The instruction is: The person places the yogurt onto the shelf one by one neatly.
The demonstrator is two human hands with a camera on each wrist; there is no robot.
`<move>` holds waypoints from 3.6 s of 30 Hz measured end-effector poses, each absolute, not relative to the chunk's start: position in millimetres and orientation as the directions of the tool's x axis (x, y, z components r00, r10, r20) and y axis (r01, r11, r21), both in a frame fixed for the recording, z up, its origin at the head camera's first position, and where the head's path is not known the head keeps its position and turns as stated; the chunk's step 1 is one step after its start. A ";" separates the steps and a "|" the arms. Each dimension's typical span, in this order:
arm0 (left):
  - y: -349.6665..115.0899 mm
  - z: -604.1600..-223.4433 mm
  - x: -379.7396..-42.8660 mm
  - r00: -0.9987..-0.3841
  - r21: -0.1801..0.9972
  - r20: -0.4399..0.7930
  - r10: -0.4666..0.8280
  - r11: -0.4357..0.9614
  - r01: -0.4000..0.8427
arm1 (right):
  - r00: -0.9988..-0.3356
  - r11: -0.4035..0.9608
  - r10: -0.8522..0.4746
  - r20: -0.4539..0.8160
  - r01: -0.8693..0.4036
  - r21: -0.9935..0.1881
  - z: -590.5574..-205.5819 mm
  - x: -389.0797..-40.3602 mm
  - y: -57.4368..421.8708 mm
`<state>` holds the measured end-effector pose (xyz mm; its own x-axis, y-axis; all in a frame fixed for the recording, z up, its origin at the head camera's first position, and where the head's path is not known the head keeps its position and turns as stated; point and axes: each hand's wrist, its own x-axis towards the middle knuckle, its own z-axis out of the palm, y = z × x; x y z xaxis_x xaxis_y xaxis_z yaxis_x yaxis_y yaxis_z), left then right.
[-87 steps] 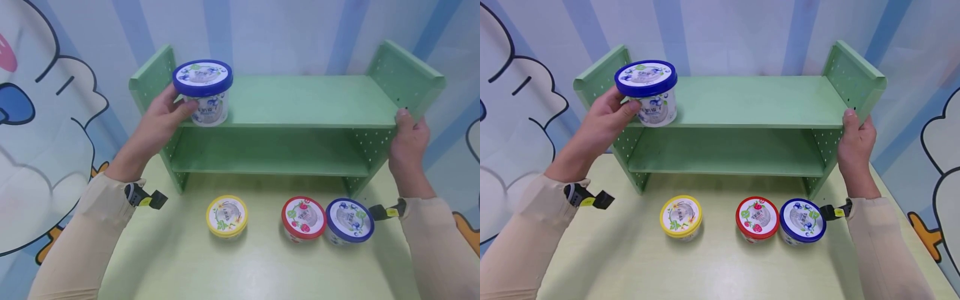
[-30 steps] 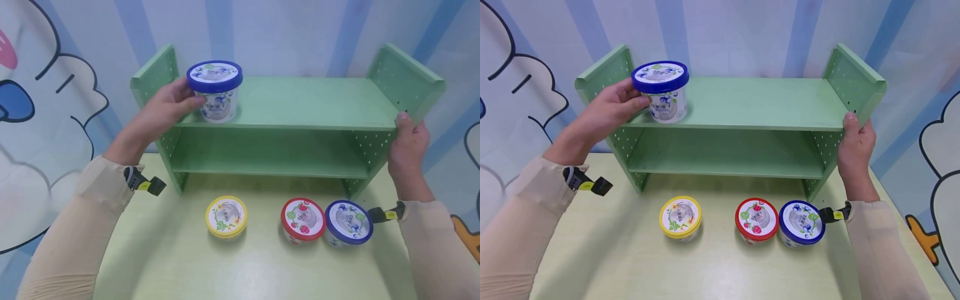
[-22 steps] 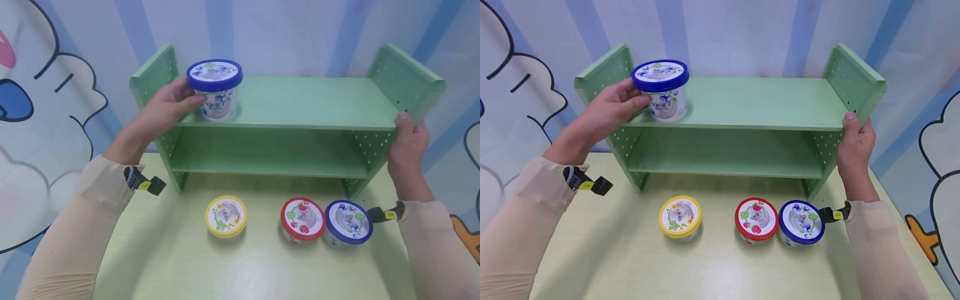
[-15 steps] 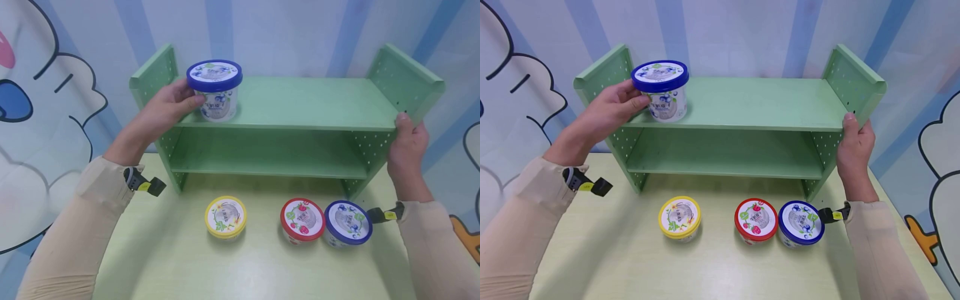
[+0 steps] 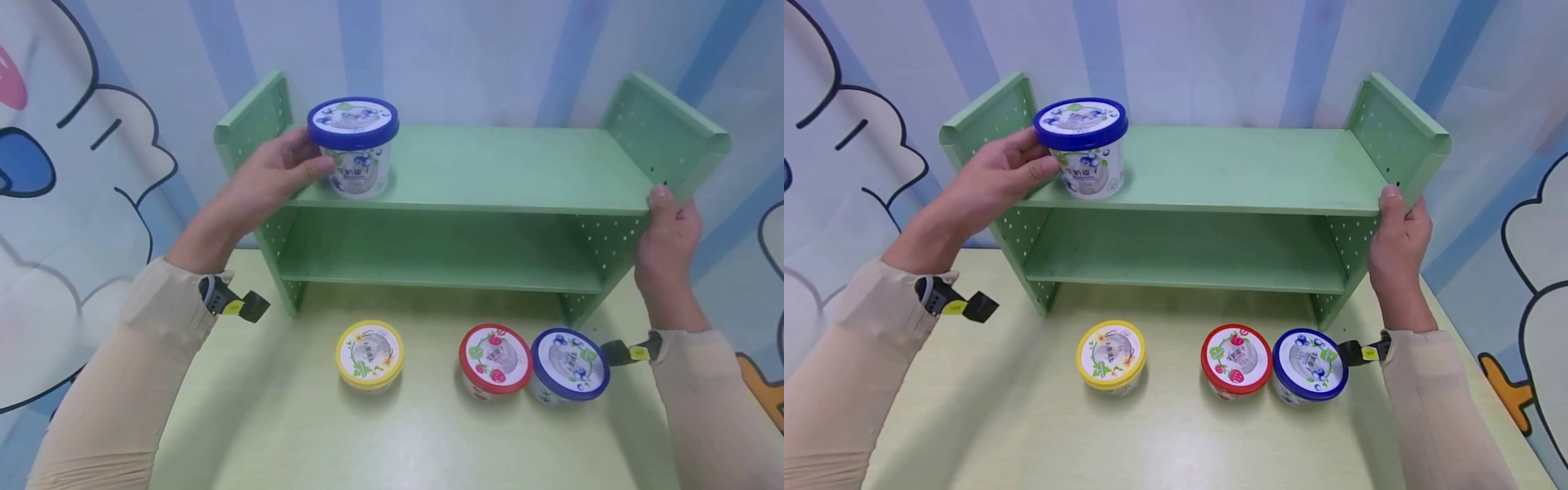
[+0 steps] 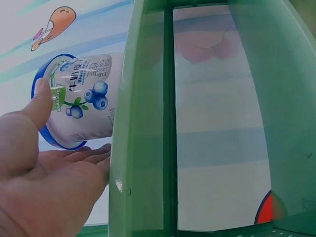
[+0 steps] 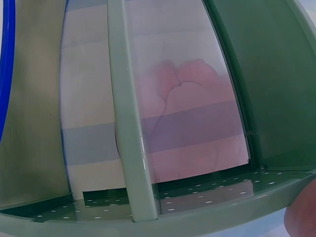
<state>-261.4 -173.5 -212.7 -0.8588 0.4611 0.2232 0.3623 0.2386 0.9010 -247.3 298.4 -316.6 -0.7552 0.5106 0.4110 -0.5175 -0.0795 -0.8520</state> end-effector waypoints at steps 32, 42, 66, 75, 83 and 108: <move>-185.1 -235.1 -240.2 -0.853 0.823 0.469 0.229 0.237 0.516 | -0.746 -0.139 0.550 0.377 -0.527 -0.838 -313.6 -248.9 297.6; -190.6 -244.8 -227.3 -0.828 0.794 0.529 0.186 0.237 0.560 | -0.749 -0.118 0.560 0.355 -0.496 -0.860 -313.6 -250.2 298.0; -197.2 -300.1 -210.4 -0.623 0.634 0.772 0.126 -0.078 0.770 | -0.742 -0.121 0.543 0.393 -0.532 -0.838 -315.2 -249.7 300.0; -193.3 -317.7 -206.2 -0.626 0.665 0.743 0.235 -0.158 0.730 | -0.740 -0.139 0.558 0.375 -0.528 -0.838 -314.3 -249.7 299.0; -195.5 -332.5 -202.7 -0.681 0.747 0.648 0.341 -0.109 0.656 | -0.744 -0.136 0.572 0.346 -0.502 -0.854 -314.1 -249.2 298.7; -191.8 -393.3 -199.8 -0.679 0.899 0.312 0.664 0.026 0.438 | -0.720 -0.105 0.574 0.390 -0.537 -0.837 -312.7 -250.2 297.3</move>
<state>-199.8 -191.8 -393.3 -0.6795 0.6643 0.3115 0.4379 0.0264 0.8987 -250.2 297.3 -312.7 -0.7199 0.5741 0.3902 -0.5371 -0.1047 -0.8370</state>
